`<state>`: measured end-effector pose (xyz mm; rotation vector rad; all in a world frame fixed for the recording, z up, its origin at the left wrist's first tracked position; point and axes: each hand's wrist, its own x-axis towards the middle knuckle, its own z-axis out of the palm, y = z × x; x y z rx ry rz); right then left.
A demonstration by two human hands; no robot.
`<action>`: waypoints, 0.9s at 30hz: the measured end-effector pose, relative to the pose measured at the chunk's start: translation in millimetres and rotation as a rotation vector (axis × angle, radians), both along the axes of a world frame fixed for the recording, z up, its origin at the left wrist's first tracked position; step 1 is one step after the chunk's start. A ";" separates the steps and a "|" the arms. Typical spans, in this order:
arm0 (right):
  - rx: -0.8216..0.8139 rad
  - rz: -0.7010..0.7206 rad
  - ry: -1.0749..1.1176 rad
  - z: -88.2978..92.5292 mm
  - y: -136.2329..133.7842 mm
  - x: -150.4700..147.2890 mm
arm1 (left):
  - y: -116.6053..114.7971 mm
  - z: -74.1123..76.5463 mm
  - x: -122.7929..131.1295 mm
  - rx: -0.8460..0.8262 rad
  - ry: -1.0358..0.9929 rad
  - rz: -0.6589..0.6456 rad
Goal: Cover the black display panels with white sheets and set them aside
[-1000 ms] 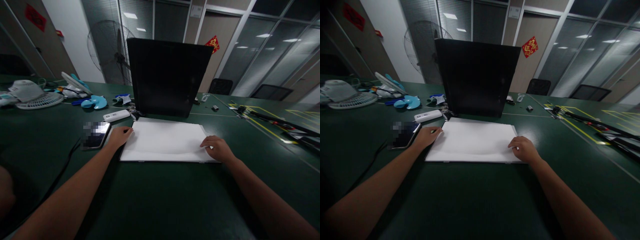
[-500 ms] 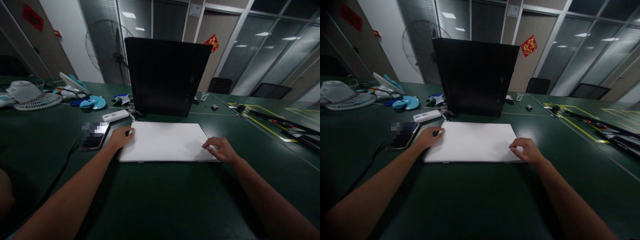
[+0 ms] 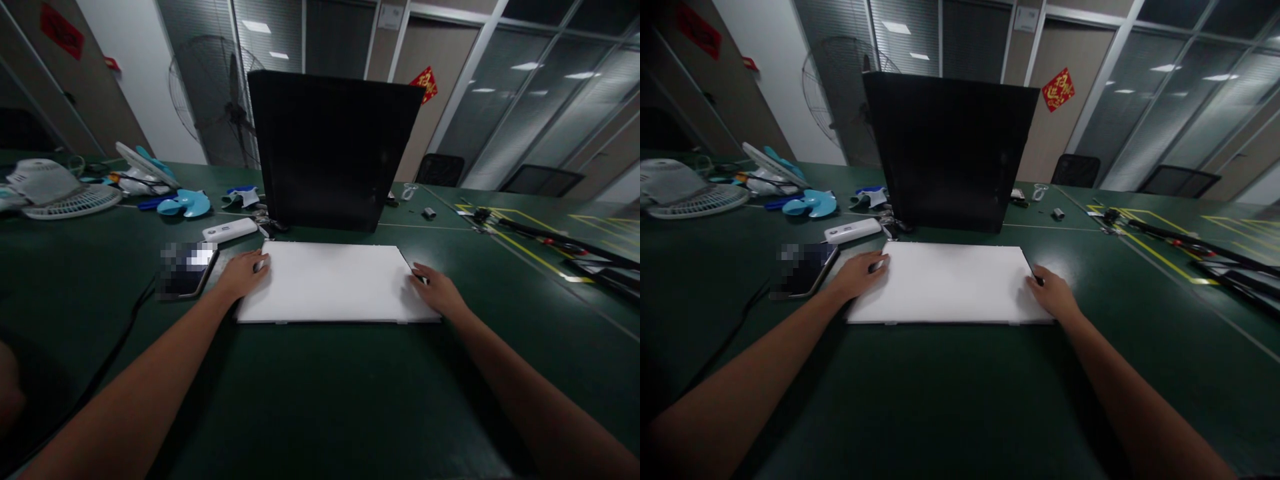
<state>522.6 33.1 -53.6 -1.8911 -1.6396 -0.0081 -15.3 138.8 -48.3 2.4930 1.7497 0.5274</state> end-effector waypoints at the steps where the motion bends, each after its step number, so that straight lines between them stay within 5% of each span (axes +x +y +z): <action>1: -0.007 0.026 0.088 -3.0 1.8 -1.8 | -0.7 0.2 1.3 -0.008 0.000 0.002; 6: -0.014 0.120 0.531 -4.3 10.0 -0.9 | -2.1 0.4 3.6 -0.057 0.014 0.010; 12: -0.001 0.248 0.872 15.8 6.4 16.3 | -1.5 -1.6 4.0 -0.036 0.031 0.005; 20: 0.080 0.226 1.028 39.1 -9.7 2.1 | -5.5 1.3 6.7 -0.030 0.009 0.010; 24: -0.046 0.130 1.043 29.5 -5.4 5.0 | -5.6 1.8 6.0 -0.018 0.017 0.020; 27: -0.132 0.145 0.818 16.9 -2.0 10.2 | -5.0 0.9 5.0 -0.014 0.012 0.022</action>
